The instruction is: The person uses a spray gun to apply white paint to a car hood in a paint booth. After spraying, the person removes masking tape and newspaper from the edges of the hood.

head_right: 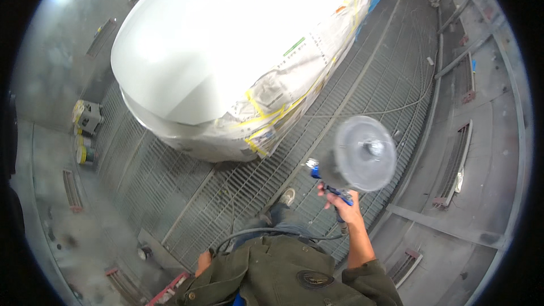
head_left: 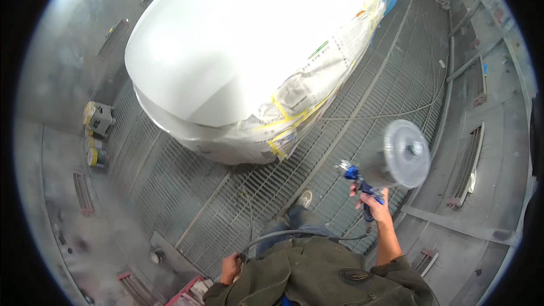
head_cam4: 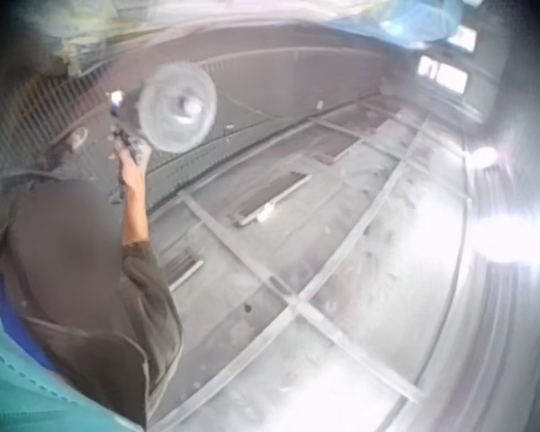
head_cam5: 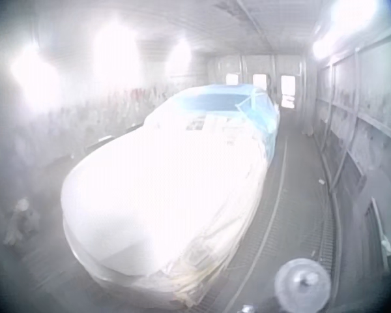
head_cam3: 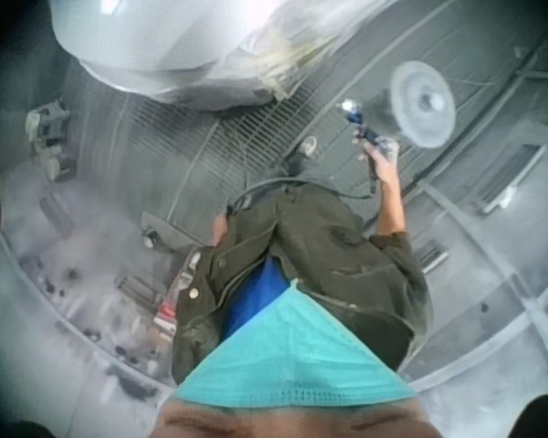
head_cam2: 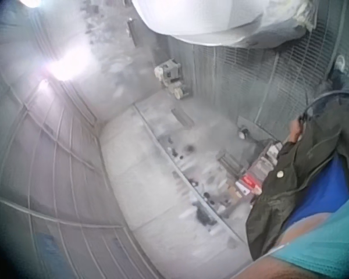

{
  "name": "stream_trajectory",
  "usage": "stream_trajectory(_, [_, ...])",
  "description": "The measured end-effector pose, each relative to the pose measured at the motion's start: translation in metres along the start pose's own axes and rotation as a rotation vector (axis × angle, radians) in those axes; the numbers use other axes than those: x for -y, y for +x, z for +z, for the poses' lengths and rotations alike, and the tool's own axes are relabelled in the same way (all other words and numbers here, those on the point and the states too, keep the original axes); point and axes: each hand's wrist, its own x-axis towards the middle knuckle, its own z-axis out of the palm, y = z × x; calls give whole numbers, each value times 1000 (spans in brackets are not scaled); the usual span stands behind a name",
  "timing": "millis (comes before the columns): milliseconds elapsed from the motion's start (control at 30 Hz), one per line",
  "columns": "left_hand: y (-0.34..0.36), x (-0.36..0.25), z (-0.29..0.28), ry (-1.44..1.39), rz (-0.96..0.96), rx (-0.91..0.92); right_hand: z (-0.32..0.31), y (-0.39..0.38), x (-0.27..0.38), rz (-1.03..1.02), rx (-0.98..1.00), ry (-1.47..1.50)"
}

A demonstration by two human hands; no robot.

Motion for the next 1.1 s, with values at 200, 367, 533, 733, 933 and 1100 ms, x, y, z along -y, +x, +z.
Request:
stream_trajectory(200, [-47,41,93,-155,-177,-62,30,31,19,-85,328,-67])
stream_trajectory(367, [-73,57,171,-193,-180,-90,49,17,31,-133,610,-135])
stream_trajectory(533, [-121,8,223,-311,-241,24,44,-39,35,-209,822,-280])
stream_trajectory(733, [-174,-28,275,-360,-223,124,-22,-106,22,-237,848,-405])
stream_trajectory(933, [-205,-64,312,-358,-197,194,-80,-129,39,-187,762,-408])
stream_trajectory(1100, [-198,-109,325,-338,-186,230,-146,-117,70,-127,618,-341])
